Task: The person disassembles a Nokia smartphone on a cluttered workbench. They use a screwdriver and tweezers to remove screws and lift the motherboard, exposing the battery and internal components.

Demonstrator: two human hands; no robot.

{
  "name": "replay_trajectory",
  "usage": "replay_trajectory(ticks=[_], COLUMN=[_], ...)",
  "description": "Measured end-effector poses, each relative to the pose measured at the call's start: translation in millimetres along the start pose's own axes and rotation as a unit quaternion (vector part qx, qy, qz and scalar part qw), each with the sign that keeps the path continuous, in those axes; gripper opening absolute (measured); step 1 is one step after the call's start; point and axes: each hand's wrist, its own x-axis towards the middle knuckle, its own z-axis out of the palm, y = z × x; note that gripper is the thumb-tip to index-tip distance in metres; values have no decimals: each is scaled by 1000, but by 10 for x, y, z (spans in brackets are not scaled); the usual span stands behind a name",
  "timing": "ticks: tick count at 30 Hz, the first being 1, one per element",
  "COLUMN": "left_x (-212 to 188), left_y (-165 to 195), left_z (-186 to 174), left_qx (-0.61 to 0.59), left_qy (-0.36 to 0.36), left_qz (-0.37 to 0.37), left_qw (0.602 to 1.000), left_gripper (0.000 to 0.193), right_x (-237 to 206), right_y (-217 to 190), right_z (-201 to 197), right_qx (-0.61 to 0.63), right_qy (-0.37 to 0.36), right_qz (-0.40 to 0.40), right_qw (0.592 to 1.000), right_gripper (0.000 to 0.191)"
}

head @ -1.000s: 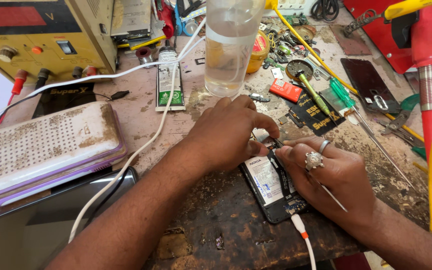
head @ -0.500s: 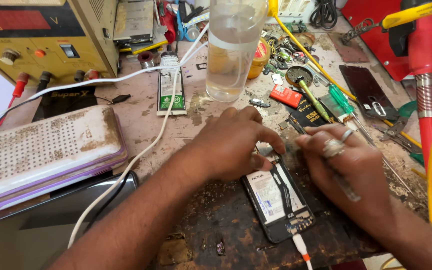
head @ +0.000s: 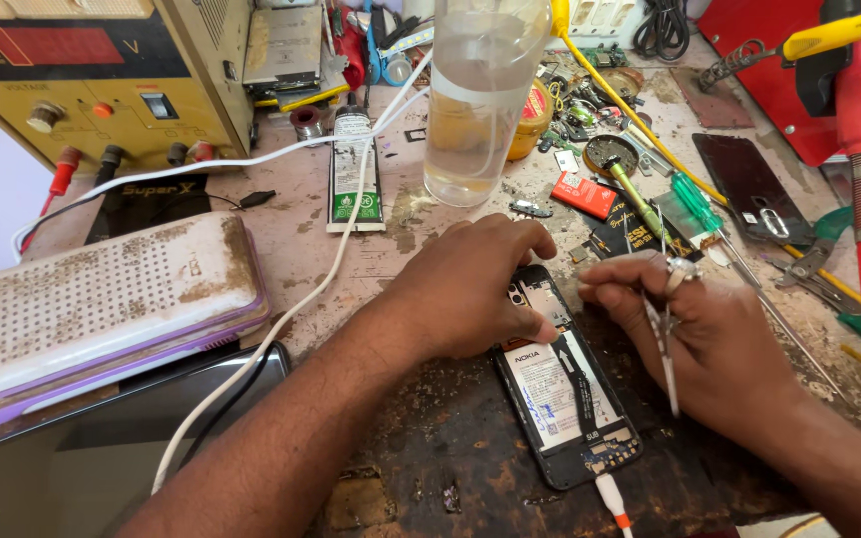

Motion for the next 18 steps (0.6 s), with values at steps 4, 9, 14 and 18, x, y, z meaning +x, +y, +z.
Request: replay_trajectory(ticks=[4, 9, 14, 18], left_x=[12, 39, 87, 184], left_y=[22, 96, 169, 155], left_z=[-53, -2, 99, 29], left_qx=[-35, -5, 0, 25], left_qy=[7, 128, 171, 156], left_qz=[-24, 23, 152, 99], left_qw=[999, 992, 974, 982], left_gripper=[63, 35, 26, 26], right_x=[46, 187, 289, 317], right_y=[113, 395, 620, 765], right_z=[-183, -327, -275, -285], right_qx=[68, 149, 350, 452], right_qy=[-31, -82, -54, -49], right_qz=[-61, -86, -45, -20], right_qw=[995, 982, 934, 890], right_gripper=[37, 38, 32, 30])
